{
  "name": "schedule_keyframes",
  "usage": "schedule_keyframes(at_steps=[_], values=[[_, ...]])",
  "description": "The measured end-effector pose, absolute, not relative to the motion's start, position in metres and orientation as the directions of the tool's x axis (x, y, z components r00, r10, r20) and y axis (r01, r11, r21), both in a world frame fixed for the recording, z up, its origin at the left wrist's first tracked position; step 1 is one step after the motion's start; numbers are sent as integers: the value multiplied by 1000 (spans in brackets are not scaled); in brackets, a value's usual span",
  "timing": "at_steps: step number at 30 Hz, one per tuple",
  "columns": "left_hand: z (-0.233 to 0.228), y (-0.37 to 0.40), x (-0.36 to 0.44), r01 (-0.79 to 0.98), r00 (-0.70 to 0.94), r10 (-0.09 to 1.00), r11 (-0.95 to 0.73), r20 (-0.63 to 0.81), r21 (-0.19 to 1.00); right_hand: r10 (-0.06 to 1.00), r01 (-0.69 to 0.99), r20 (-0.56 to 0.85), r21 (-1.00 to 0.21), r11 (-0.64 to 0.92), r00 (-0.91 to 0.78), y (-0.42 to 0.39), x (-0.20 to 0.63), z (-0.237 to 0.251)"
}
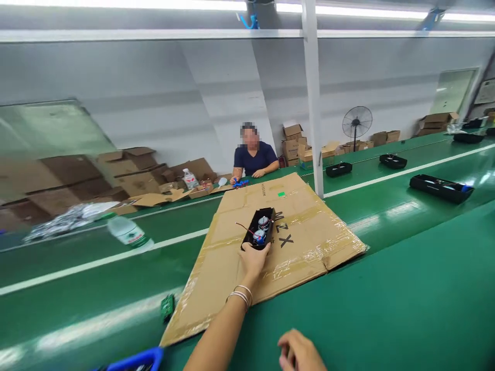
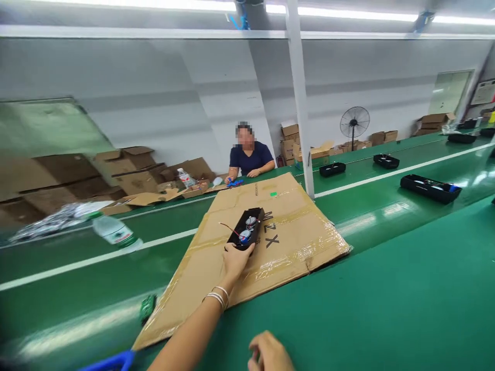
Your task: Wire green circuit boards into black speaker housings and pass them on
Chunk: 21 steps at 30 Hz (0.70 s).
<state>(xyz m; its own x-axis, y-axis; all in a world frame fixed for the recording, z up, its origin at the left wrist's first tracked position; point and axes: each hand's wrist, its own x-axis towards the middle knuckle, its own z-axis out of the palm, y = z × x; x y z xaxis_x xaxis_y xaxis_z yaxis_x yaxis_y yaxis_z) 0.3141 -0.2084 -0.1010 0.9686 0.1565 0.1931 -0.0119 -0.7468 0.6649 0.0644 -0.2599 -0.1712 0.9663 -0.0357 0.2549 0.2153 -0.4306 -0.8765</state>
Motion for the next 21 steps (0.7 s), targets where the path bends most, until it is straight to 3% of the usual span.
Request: schedule_keyframes(at_steps=[4,7,10,14,21], values=[[-101,-142,246,-89,981,68,-674,181,734,-419,142,219,-968,-208,881,-272,63,-167],[-100,-91,183,-137,988,-28,-600,151,788,-588,159,216,-976,-149,779,-282,63,-167],[-101,-54,122,-175,983,-135,-532,120,828,-630,187,215,-976,-111,747,-292,65,-168],[-102,-33,71,-232,928,-363,-399,80,887,-597,138,160,-987,-83,786,-307,60,-160],[-91,-25,72,-228,754,-655,-332,-50,915,-673,-79,9,-992,-100,739,-309,-4,-168]])
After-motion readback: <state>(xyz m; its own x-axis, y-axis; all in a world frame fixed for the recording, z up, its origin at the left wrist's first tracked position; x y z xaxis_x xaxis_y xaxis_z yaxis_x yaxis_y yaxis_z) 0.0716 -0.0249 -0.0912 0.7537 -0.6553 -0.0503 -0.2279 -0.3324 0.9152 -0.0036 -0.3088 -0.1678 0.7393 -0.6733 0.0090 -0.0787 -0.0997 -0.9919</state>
